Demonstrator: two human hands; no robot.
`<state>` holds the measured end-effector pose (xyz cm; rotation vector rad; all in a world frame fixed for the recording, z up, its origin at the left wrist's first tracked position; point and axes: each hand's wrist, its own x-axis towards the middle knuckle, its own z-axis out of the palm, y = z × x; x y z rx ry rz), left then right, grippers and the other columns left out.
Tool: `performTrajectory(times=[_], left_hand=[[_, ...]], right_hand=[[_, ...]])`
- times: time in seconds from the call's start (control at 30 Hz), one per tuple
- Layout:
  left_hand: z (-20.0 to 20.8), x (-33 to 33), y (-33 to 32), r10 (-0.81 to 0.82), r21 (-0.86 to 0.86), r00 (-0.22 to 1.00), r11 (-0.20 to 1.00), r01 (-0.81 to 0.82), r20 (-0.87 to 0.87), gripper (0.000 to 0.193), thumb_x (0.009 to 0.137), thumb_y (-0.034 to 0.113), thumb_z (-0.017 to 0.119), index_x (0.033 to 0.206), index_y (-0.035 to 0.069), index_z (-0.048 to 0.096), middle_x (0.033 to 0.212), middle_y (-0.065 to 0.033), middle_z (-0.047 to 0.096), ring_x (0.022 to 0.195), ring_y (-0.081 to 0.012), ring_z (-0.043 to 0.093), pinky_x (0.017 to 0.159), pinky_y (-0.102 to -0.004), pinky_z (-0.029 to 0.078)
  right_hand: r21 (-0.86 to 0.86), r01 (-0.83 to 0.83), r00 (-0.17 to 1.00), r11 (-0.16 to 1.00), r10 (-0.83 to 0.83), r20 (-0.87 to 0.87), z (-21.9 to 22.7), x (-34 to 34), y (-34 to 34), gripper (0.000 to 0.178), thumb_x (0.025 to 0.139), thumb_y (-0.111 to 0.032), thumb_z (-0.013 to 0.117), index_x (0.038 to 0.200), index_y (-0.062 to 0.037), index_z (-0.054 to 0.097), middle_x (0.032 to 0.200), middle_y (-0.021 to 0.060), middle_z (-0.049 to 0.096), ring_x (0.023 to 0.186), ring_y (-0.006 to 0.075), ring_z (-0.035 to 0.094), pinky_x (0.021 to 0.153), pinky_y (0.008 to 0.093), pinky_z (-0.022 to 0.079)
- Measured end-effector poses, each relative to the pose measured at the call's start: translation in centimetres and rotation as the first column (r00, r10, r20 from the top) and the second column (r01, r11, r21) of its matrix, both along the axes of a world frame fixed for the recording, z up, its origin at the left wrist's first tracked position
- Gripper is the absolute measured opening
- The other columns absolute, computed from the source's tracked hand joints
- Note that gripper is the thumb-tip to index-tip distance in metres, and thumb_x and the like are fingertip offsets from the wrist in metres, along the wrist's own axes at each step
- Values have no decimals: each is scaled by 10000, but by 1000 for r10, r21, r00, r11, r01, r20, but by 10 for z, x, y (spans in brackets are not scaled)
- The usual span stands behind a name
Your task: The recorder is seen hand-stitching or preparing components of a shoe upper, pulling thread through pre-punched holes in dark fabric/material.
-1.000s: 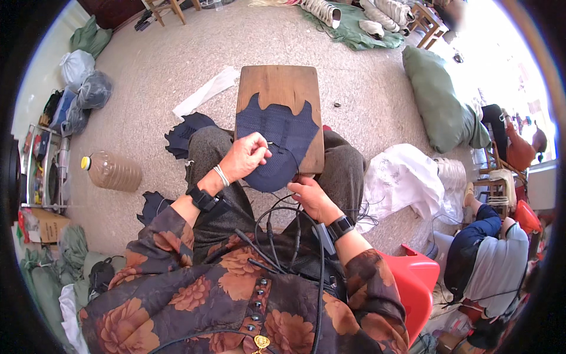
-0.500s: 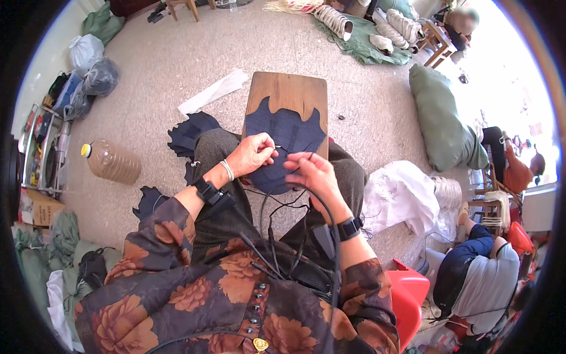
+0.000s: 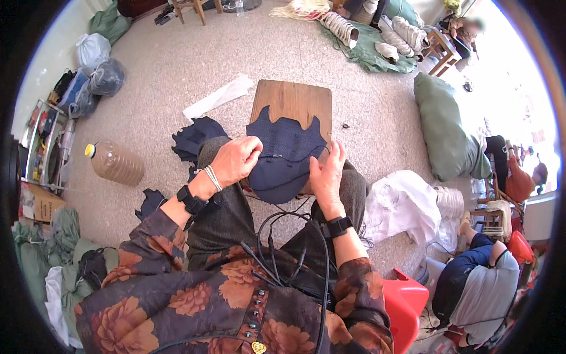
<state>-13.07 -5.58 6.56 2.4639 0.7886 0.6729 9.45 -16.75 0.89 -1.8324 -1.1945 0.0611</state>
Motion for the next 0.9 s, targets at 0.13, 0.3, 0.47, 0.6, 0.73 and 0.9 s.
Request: performTrajectory(times=[0.13, 0.3, 0.47, 0.6, 0.73, 0.9], left_hand=[[-3, 5, -2, -25, 23, 998, 999, 24, 65, 33, 863, 58, 598, 890, 40, 604, 831, -119, 599, 762, -325, 623, 690, -405, 499], [-6, 24, -1, -81, -180, 975, 976, 119, 205, 81, 849, 45, 669, 930, 34, 674, 836, -85, 617, 747, -242, 636, 679, -334, 507], [-19, 30, 6, -60, -420, 984, 899, 127, 170, 159, 826, 51, 707, 979, 19, 677, 874, -71, 630, 765, -193, 635, 709, -312, 516], [-36, 14, 11, 59, -142, 998, 988, -55, 22, 248, 791, 81, 734, 1014, 22, 643, 947, -113, 617, 847, -265, 638, 774, -366, 516], [-38, 13, 6, 39, 16, 985, 999, -37, -170, 195, 763, 126, 759, 894, 64, 629, 893, -111, 586, 902, -313, 575, 813, -398, 460], [-36, 11, 5, 82, 18, 944, 997, -81, -320, 96, 789, 140, 715, 836, 108, 637, 893, -90, 595, 937, -285, 590, 824, -421, 413]], right_hand=[[12, -216, 954, 976, 208, 216, 37, -18, 7, 399, 807, 21, 657, 1196, 9, 569, 1327, 230, 498, 1269, 411, 450, 1078, 446, 377], [-24, -473, 855, 881, 453, -253, 17, -34, 19, 209, 838, -38, 690, 1040, -9, 646, 1001, 142, 641, 802, 258, 643, 717, 352, 525], [-10, -401, 853, 916, 369, -370, -13, -21, 28, 126, 877, -105, 661, 938, 5, 666, 736, 91, 661, 675, 207, 635, 645, 308, 501], [-43, -354, 771, 934, 266, -579, -14, -14, 33, 171, 867, -131, 653, 872, 40, 661, 668, 103, 658, 623, 126, 622, 588, 295, 487], [-161, -367, 799, 916, 221, -560, -10, -11, 40, 162, 883, -136, 654, 872, 25, 667, 637, 74, 638, 587, 119, 602, 544, 282, 481], [-159, -370, 746, 915, 190, -639, -9, -15, 36, 131, 884, -121, 666, 874, 10, 671, 706, 64, 634, 611, 92, 599, 491, 266, 460]])
